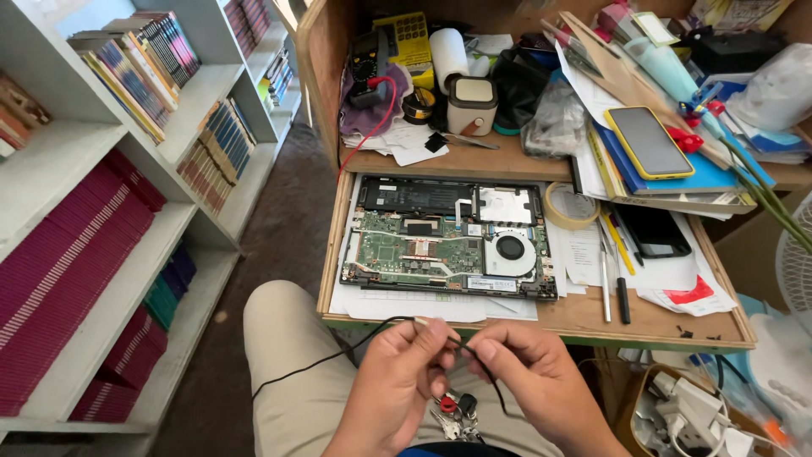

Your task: The person uses a multimeter probe to test points on a disassembled laptop motherboard. They repeatedly touch the probe to the board and adjust the probe wire with both hands.

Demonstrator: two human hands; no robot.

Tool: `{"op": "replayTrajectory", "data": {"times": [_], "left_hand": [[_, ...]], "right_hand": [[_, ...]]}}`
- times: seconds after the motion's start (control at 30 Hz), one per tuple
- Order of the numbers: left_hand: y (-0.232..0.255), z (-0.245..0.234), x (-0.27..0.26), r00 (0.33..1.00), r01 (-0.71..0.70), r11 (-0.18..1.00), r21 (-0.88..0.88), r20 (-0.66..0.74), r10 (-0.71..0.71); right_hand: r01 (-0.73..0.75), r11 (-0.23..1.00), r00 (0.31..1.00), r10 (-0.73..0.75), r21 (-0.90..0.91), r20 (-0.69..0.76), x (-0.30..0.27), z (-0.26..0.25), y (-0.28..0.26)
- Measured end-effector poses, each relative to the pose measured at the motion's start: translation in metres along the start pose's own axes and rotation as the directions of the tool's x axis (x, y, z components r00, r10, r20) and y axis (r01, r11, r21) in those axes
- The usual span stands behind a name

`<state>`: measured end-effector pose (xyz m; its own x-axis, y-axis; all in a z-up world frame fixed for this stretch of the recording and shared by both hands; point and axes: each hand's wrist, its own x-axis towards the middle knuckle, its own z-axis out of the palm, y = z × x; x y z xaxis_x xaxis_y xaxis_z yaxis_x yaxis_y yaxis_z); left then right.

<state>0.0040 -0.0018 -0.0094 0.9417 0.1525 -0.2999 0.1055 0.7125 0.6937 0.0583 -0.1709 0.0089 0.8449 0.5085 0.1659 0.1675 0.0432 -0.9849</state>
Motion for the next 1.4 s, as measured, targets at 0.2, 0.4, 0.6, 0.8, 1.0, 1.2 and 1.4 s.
{"op": "replayTrajectory", "data": {"times": [0.2,0.4,0.6,0.8,1.0,1.2,1.4], "left_hand": [[0.022,0.002,-0.009,0.905,-0.405,0.511,0.758,0.252,0.344],[0.031,-0.005,-0.001,0.885,-0.432,0.268,0.861,0.347,0.31],[0.042,-0.003,0.01,0.875,-0.484,0.193,0.854,0.468,0.126],[0.033,-0.009,0.02,0.855,-0.519,0.189,0.834,0.501,0.137],[0.036,-0.001,0.014,0.838,-0.546,0.254,0.798,0.518,0.174],[0.037,0.0,0.012,0.807,-0.588,0.236,0.774,0.543,0.232],[0.03,-0.003,0.015,0.817,-0.56,0.196,0.805,0.498,0.292]], "right_hand": [[0.064,0.962,0.996,-0.043,-0.264,0.084,0.007,-0.003,0.001],[0.1,0.942,0.995,-0.087,-0.32,0.054,0.007,0.005,-0.008],[0.036,0.933,0.99,0.017,-0.359,0.143,0.01,-0.006,-0.01],[-0.241,0.932,0.953,0.28,-0.269,0.113,0.008,-0.01,-0.011],[-0.157,0.957,0.972,0.194,-0.245,0.135,0.008,-0.014,0.0],[-0.261,0.965,0.946,0.252,0.021,0.206,0.007,-0.014,-0.002],[-0.089,0.99,0.99,0.1,-0.112,0.095,0.006,-0.002,-0.002]]}}
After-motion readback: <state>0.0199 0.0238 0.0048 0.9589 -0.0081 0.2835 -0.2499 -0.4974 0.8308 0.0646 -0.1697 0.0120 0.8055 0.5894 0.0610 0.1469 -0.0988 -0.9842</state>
